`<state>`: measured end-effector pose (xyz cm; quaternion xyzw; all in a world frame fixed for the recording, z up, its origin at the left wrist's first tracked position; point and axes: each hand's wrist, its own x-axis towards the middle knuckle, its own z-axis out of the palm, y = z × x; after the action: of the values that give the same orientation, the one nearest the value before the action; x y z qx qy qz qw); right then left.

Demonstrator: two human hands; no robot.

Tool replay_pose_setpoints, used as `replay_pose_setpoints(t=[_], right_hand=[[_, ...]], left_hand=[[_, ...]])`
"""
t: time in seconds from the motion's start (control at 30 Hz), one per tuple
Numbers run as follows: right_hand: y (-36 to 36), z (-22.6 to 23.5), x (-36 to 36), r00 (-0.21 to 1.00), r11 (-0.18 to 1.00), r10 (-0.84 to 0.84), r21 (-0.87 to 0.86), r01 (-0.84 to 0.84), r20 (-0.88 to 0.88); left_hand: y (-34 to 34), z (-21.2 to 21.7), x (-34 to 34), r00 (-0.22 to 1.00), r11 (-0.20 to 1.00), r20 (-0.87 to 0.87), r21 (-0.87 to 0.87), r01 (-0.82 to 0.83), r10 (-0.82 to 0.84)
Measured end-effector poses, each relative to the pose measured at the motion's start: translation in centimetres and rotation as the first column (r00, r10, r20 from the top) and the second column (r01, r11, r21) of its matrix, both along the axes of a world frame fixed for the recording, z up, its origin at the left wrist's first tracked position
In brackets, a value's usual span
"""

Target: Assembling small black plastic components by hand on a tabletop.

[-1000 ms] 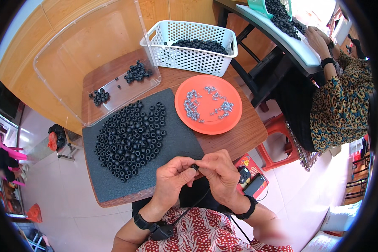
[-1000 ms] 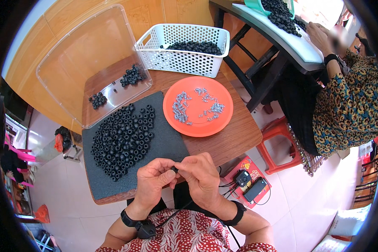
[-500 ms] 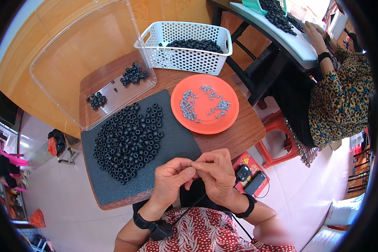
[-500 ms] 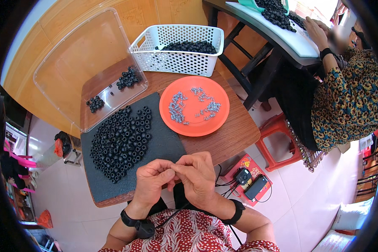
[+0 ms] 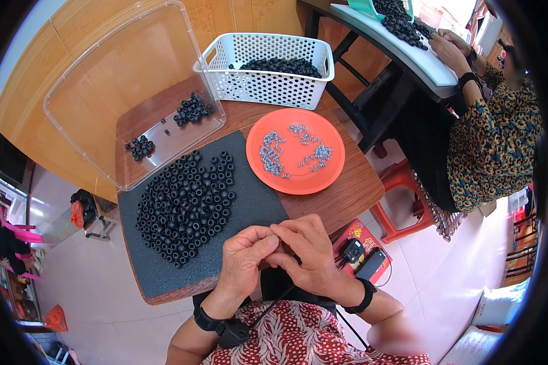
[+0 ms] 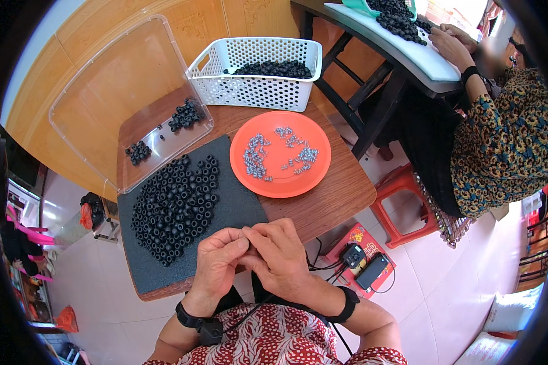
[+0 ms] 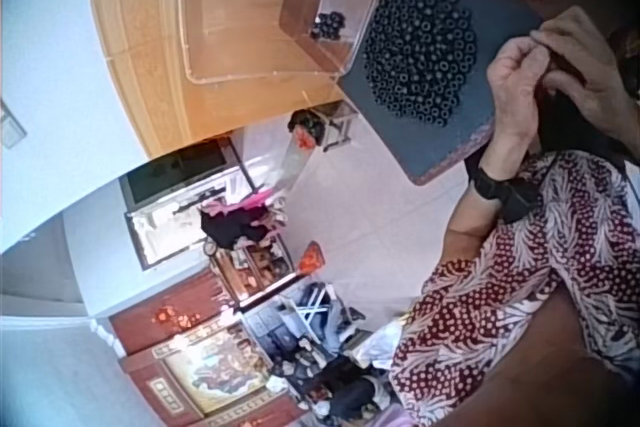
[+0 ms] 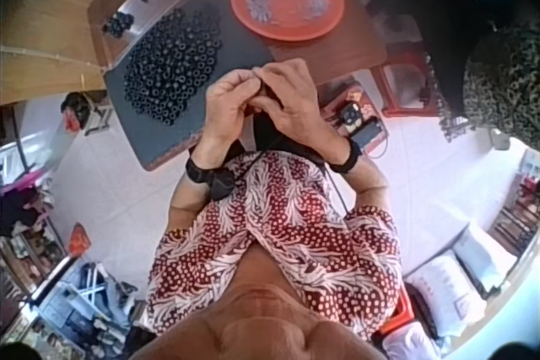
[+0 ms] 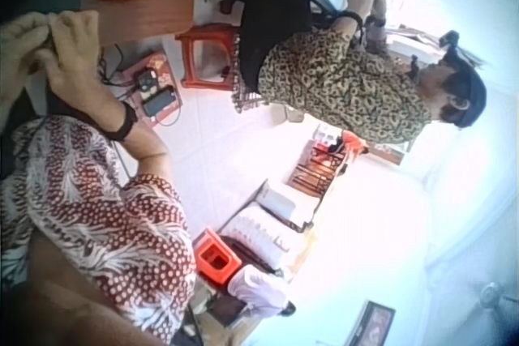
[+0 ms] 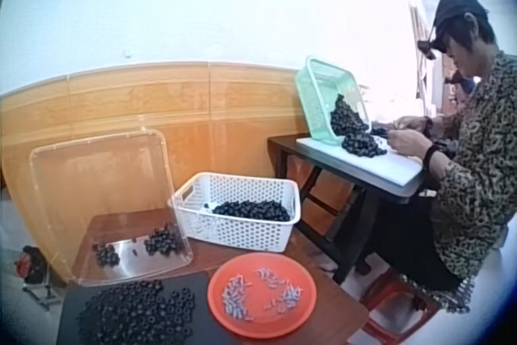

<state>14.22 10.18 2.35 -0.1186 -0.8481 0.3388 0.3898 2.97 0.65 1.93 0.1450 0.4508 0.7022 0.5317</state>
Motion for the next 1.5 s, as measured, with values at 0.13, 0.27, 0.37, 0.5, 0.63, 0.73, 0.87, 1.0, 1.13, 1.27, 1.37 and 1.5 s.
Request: replay_pose_setpoints(t=[0.13, 0.27, 0.37, 0.5, 0.63, 0.73, 0.87, 1.0, 1.13, 1.27, 1.37, 1.5], right_hand=[[0.2, -0.9, -0.4, 0.998, 0.98, -0.066, 0.186, 0.068, -0.017], [0.4, -1.3, -0.6, 0.996, 0.969, -0.086, 0.23, 0.091, -0.034], [0.7, -1.6, -0.7, 0.995, 0.968, -0.091, 0.231, 0.096, -0.032], [0.6, -2.2, -0.9, 0.996, 0.964, -0.06, 0.256, 0.075, -0.066], [0.6, -2.5, -1.2, 0.994, 0.951, -0.035, 0.301, 0.065, -0.104], [0.8, -2.6, -1.5, 0.992, 0.926, -0.043, 0.369, 0.083, -0.116], [0.9, -1.9, -1.5, 0.992, 0.889, 0.017, 0.456, 0.04, -0.122], [1.3, -1.5, -1.7, 0.997, 0.872, 0.029, 0.489, 0.009, -0.07], [3.3, -0.4, -3.2, 0.999, 0.952, 0.045, 0.303, -0.04, -0.011], [9.9, 3.2, -6.3, 0.998, 0.864, -0.062, 0.498, 0.069, -0.031], [18.1, 5.5, -9.3, 0.948, 0.806, -0.281, 0.5, 0.318, -0.149], [22.6, 8.0, -12.8, 0.833, 0.609, -0.552, 0.662, 0.437, -0.042]], left_hand=[[0.3, -0.4, -0.1, 0.999, 0.997, -0.029, -0.066, 0.038, -0.04], [0.2, -0.3, -0.6, 0.995, 0.995, 0.061, -0.055, 0.086, -0.083], [0.0, -0.4, -0.9, 0.99, 0.987, 0.007, -0.076, 0.141, -0.141], [-0.2, -1.0, -0.6, 0.989, 0.989, -0.061, -0.06, 0.132, -0.135], [-0.2, -1.4, -0.5, 0.992, 0.994, -0.074, -0.047, 0.095, -0.098], [0.1, -1.3, -0.5, 0.994, 0.991, -0.069, -0.11, 0.078, -0.086], [0.0, -0.8, -0.5, 0.991, 0.991, -0.084, -0.089, 0.097, -0.104], [0.1, -0.9, -0.7, 0.996, 0.994, -0.053, -0.081, 0.073, -0.077], [0.3, -0.5, -1.4, 0.998, 0.999, 0.052, -0.012, 0.03, -0.029], [-0.5, -1.2, -2.3, 0.995, 0.999, 0.095, 0.053, 0.005, -0.01], [0.2, -1.1, -2.1, 0.994, 0.997, 0.072, 0.034, 0.076, -0.078], [0.3, -1.6, -2.6, 0.991, 0.994, 0.111, 0.091, 0.067, -0.077]])
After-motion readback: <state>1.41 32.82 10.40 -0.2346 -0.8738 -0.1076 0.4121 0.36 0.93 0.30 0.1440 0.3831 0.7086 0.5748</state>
